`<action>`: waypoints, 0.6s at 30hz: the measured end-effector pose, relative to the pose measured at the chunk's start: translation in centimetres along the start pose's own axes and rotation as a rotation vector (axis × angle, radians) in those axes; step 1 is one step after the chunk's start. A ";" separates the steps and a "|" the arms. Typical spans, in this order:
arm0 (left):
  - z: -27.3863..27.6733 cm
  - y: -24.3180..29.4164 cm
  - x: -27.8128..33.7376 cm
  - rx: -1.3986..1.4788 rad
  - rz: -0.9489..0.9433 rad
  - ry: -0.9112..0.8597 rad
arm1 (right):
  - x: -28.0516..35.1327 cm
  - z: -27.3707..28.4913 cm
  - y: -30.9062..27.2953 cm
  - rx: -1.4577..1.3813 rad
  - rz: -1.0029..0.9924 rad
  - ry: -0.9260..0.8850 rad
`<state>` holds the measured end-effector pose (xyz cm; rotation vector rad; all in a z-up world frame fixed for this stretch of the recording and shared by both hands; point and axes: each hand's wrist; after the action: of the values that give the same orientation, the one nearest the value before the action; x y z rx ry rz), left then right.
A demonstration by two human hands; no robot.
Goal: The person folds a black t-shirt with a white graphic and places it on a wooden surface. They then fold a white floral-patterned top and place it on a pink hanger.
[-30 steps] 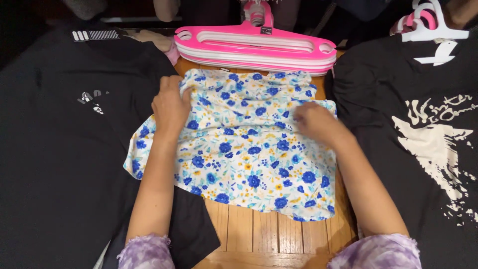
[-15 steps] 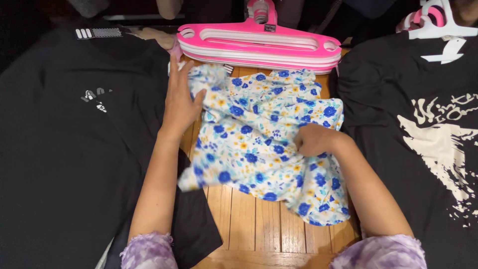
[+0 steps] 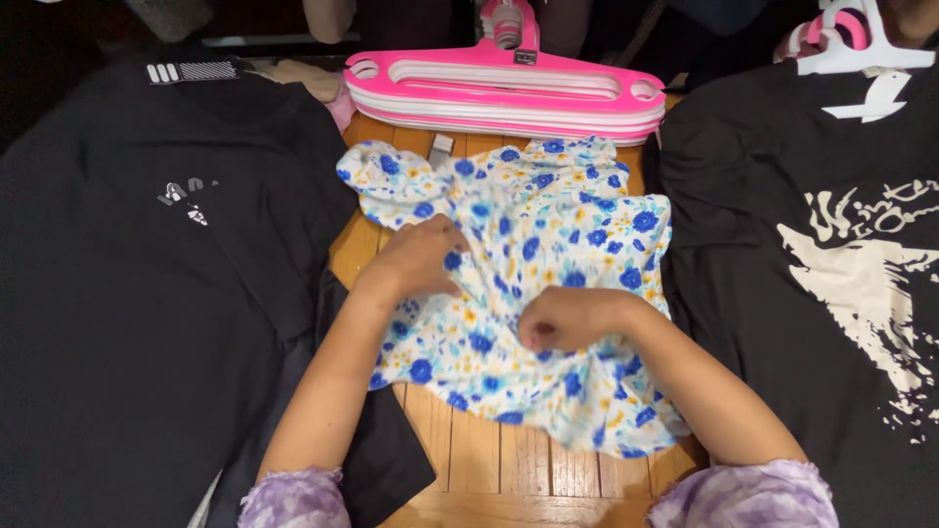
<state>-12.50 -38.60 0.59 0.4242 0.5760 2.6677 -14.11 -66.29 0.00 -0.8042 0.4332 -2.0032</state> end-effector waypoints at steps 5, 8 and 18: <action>-3.3 -2.3 -2.2 -0.158 0.017 0.035 | 0.3 3.2 -1.0 -0.061 -0.169 0.280; -3.2 -2.4 -2.2 -0.205 0.017 -0.001 | 0.3 3.1 4.6 0.368 -0.334 0.511; 3.2 -1.9 2.5 0.043 0.190 -0.163 | 0.9 2.3 3.3 0.355 -0.642 0.122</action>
<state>-12.97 -34.86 3.05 0.7344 0.5695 2.7679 -10.86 -68.78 0.08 -0.6425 -0.1460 -2.6300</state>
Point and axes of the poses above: each hand's wrist, its own x-axis away from the middle knuckle, its own z-axis out of the back of the hand, y = z × x, and after that the axes turned 4 degrees about x, right-handed
